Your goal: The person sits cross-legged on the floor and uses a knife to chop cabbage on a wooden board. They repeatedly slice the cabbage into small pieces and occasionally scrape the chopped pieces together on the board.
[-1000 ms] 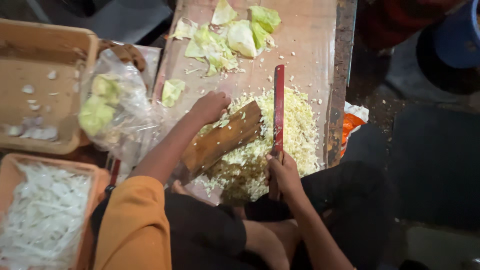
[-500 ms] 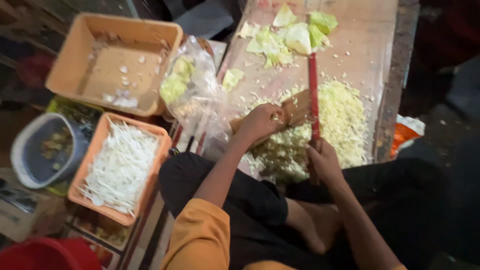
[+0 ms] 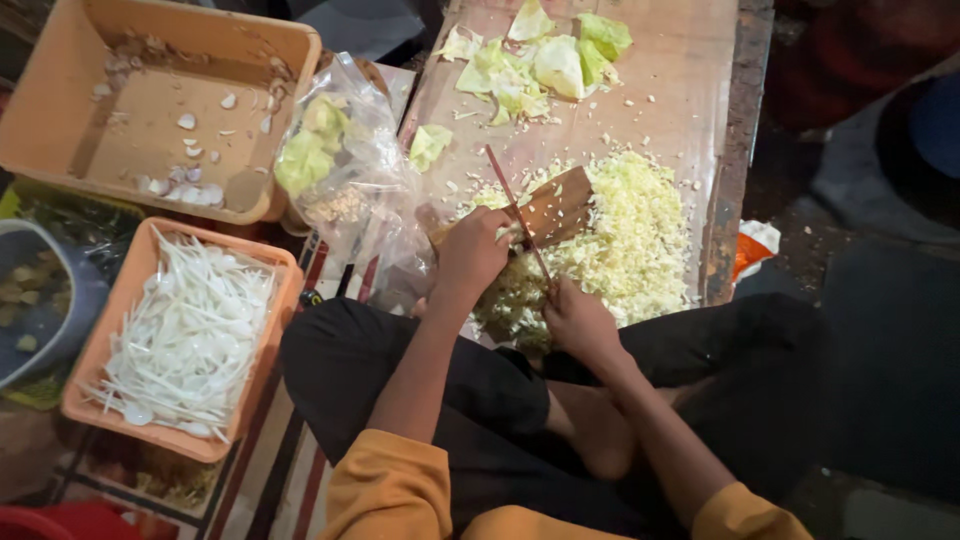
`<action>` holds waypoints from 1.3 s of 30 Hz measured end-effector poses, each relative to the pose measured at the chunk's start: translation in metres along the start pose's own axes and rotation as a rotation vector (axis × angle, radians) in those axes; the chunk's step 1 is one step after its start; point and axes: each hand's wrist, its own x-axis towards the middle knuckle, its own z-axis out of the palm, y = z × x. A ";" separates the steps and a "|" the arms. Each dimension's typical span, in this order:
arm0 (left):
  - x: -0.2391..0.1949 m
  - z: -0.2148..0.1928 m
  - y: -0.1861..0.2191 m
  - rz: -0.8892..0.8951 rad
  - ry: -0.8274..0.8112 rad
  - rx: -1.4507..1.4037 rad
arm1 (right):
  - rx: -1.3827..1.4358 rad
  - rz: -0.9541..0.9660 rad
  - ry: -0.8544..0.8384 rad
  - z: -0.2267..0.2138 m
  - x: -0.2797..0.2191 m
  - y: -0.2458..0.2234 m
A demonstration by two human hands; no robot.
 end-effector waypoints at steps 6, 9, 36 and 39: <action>0.012 0.018 -0.004 0.032 0.006 0.076 | -0.080 0.062 -0.001 -0.011 -0.004 -0.009; 0.013 0.021 0.000 0.035 0.001 0.092 | -0.064 -0.012 0.007 -0.006 0.001 -0.012; 0.020 0.027 -0.008 0.078 -0.031 0.225 | -0.082 0.030 -0.088 -0.023 0.003 -0.014; 0.020 0.032 -0.010 0.081 -0.027 0.256 | -0.058 0.019 -0.141 -0.020 0.004 -0.013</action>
